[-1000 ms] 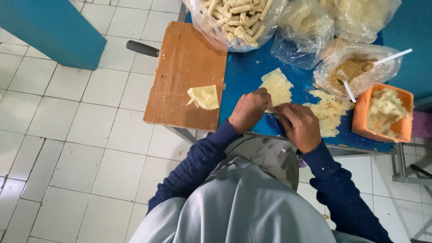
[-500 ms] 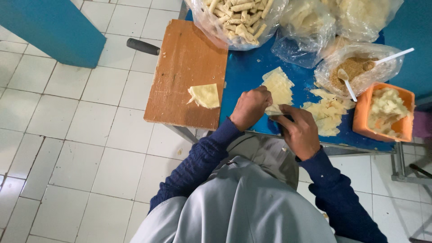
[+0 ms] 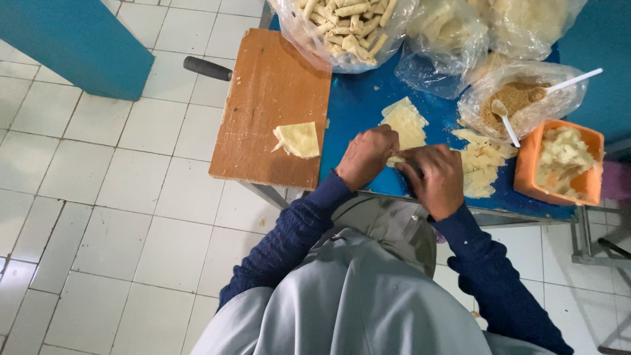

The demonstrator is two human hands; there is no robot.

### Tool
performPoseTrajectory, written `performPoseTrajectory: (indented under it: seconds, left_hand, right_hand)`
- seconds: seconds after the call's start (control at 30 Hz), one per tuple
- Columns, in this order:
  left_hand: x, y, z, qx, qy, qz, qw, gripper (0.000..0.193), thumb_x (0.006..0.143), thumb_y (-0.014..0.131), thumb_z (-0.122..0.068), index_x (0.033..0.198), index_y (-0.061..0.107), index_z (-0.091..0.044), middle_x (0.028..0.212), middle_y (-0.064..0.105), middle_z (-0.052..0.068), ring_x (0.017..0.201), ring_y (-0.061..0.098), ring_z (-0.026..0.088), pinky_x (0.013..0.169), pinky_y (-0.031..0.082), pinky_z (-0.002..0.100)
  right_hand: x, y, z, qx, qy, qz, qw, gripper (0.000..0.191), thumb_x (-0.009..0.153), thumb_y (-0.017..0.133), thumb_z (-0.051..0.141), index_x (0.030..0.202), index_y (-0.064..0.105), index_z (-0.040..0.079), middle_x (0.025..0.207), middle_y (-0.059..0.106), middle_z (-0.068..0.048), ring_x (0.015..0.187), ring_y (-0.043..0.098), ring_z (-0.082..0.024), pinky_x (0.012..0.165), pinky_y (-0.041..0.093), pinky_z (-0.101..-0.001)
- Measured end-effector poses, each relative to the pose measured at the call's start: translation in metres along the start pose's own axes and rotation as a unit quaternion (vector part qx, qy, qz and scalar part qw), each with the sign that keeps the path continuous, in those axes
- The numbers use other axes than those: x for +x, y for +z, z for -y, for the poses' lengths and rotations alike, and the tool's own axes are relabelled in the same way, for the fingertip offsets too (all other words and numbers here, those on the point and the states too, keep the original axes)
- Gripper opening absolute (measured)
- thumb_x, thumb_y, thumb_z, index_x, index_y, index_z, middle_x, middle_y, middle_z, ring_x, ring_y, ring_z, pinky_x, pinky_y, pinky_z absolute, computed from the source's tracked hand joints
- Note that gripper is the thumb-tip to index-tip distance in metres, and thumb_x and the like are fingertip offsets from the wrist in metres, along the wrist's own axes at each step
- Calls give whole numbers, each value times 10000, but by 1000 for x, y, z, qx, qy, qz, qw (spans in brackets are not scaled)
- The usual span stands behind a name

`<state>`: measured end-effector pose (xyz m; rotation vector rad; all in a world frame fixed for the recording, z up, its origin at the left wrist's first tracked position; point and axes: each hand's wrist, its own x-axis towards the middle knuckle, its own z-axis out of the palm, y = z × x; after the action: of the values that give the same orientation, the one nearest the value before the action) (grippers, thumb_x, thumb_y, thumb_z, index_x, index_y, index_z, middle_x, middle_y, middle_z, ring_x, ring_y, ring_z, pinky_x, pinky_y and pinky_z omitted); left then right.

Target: The person picks up flat pieces of dough from the table, folds and rolls them by hand into cylindrical snack rolls, and places the finished rolls on the table. They occasionally scoop a brown powdery filling from a plastic bag with a spoon and add it to a dough piece before rolling.

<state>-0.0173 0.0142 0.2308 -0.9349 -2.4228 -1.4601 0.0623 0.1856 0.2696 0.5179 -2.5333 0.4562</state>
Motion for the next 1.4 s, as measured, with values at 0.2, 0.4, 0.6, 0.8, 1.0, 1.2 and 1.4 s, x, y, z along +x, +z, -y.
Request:
performPoseTrajectory:
  seconds: [0.2, 0.4, 0.6, 0.8, 1.0, 1.2, 1.4]
  left_hand:
    - [0, -9, -4, -24, 8, -48, 999, 69, 878, 591, 4, 919, 601, -51, 942, 653, 135, 907, 657, 395, 736, 531, 464]
    - [-23, -25, -28, 27, 35, -105, 994, 190, 787, 650, 3, 965, 605, -48, 993, 590, 131, 958, 606, 372, 778, 516, 450]
    - [-24, -12, -34, 43, -8, -102, 994, 88, 864, 668, -23, 923, 619, -66, 942, 594, 113, 938, 598, 347, 803, 496, 454]
    - [-15, 3, -31, 24, 21, -71, 997, 96, 878, 617, -11, 949, 612, -75, 969, 631, 104, 974, 613, 344, 799, 508, 456]
    - [-13, -6, -34, 14, 43, -32, 998, 151, 857, 658, -13, 988, 590, -44, 968, 628, 125, 985, 610, 375, 784, 494, 467]
    - [-9, -7, -30, -34, 44, -16, 998, 157, 834, 659, 21, 969, 593, -26, 1023, 570, 147, 992, 619, 388, 798, 498, 459]
    - [0, -4, -28, -40, 32, -7, 999, 103, 869, 670, 18, 925, 599, -31, 1059, 567, 152, 967, 635, 380, 761, 500, 454]
  right_hand:
    - [7, 1, 4, -28, -2, -5, 1000, 103, 912, 791, 187, 977, 755, 116, 971, 686, -37, 986, 593, -268, 795, 395, -427]
    - [10, 2, -4, -3, 8, -1, 1000, 98, 908, 795, 180, 981, 759, 126, 975, 655, -19, 962, 559, -280, 805, 403, -428]
    - [6, 3, -7, 12, 13, -5, 1000, 113, 916, 781, 159, 1019, 768, 115, 1017, 627, -49, 985, 536, -293, 845, 422, -421]
    - [4, 4, -10, 33, 32, 3, 999, 112, 918, 769, 135, 1012, 760, 75, 999, 637, -83, 960, 549, -320, 833, 457, -428]
    - [8, 2, -17, 77, 51, 22, 995, 74, 952, 733, 101, 1016, 743, 66, 1005, 676, -85, 942, 576, -328, 827, 474, -434]
    - [13, -6, -17, 102, 55, 36, 993, 109, 947, 744, 129, 1034, 740, 64, 980, 699, -100, 919, 604, -334, 808, 485, -432]
    - [13, -14, -16, 99, 31, 30, 994, 133, 918, 761, 145, 1025, 739, 70, 961, 700, -96, 929, 617, -330, 826, 487, -432]
